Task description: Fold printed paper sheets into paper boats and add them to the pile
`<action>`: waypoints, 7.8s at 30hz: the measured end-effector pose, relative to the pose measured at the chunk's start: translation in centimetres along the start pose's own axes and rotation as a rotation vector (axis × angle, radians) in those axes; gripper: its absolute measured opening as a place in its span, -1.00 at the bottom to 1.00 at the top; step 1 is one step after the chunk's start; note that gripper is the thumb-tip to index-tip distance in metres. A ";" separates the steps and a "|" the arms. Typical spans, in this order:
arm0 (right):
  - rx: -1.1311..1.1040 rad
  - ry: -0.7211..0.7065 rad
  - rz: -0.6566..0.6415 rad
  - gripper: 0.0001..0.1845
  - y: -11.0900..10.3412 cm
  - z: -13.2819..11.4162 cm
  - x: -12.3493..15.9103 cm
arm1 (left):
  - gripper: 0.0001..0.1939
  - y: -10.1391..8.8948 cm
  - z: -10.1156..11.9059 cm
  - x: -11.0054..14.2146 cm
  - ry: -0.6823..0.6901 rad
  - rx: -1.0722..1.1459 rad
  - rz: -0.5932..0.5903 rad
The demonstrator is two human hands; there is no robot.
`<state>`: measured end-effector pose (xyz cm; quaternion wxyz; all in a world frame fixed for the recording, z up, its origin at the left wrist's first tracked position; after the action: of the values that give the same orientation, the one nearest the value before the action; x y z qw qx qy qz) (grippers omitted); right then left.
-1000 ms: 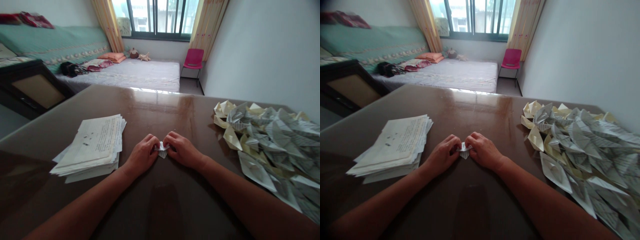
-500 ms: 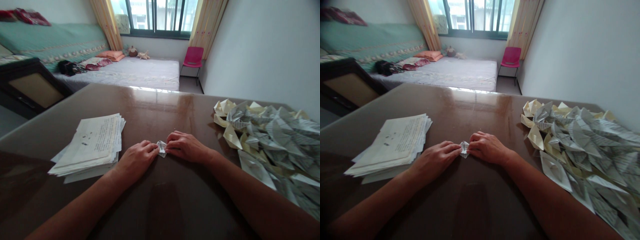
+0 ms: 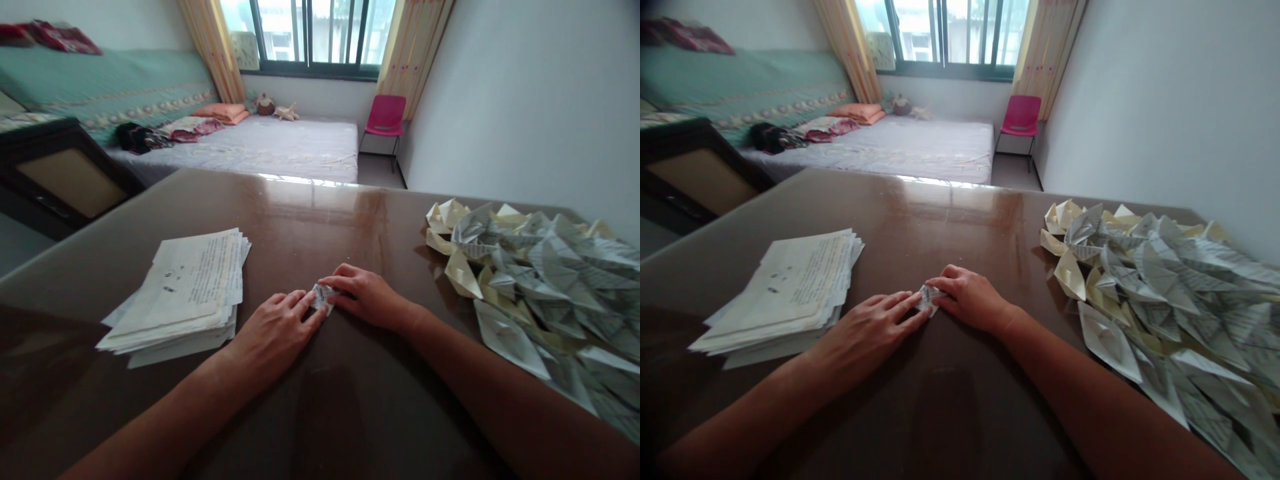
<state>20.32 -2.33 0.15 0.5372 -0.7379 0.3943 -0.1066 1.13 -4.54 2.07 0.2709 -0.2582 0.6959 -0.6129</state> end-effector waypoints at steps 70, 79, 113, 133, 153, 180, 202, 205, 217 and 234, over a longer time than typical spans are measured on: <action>-0.156 0.047 0.360 -0.79 -0.6 -0.9 -0.3 | -0.86 2.0 -2.0 -1.8 -0.373 0.953 0.310; -0.164 0.038 0.344 -0.77 -0.8 -1.4 -0.4 | -0.85 1.8 -2.1 -1.8 -0.372 0.799 0.325; -0.488 0.153 0.475 -0.79 -0.4 0.3 -0.8 | -0.84 1.8 -2.9 -2.1 -0.451 0.903 0.404; -0.861 0.325 0.734 -0.74 0.0 1.7 -0.6 | -0.67 2.9 -4.1 -2.5 -0.593 1.220 0.338; -0.965 0.292 0.687 -0.79 0.0 1.4 -0.6 | -0.78 2.4 -4.4 -2.5 -0.666 1.184 0.420; -0.507 0.261 0.410 -0.80 1.1 2.8 -0.5 | -0.77 3.9 -4.3 -3.5 -0.508 1.144 0.306; -0.275 0.274 0.353 -0.75 0.0 1.8 0.8 | -0.95 3.9 -4.6 -3.3 -0.318 0.997 0.270; -0.231 0.324 0.359 -0.74 -0.4 -0.4 1.9 | -0.92 3.4 -3.2 -3.1 -0.218 1.033 0.198; 0.165 0.248 0.210 -0.85 -0.6 -5.0 5.4 | -0.87 2.8 0.0 -2.3 0.001 1.028 0.098; 0.314 0.345 0.179 -0.91 -0.5 -4.5 5.5 | -0.54 2.7 -0.4 -2.3 0.043 1.035 0.140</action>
<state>21.61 -9.33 0.93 0.5772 -0.5784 0.5227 -0.2430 2.47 -2.33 -0.47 0.3892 -0.0310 0.3230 -0.8621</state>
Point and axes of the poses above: each hand's wrist, its own x-axis away from the middle knuckle, its own y-axis out of the palm, z = x × y, the point moved 2 cm from there along -x, towards the middle knuckle, and after that the axes turned 12 degrees about -y, right-handed, at the moved point
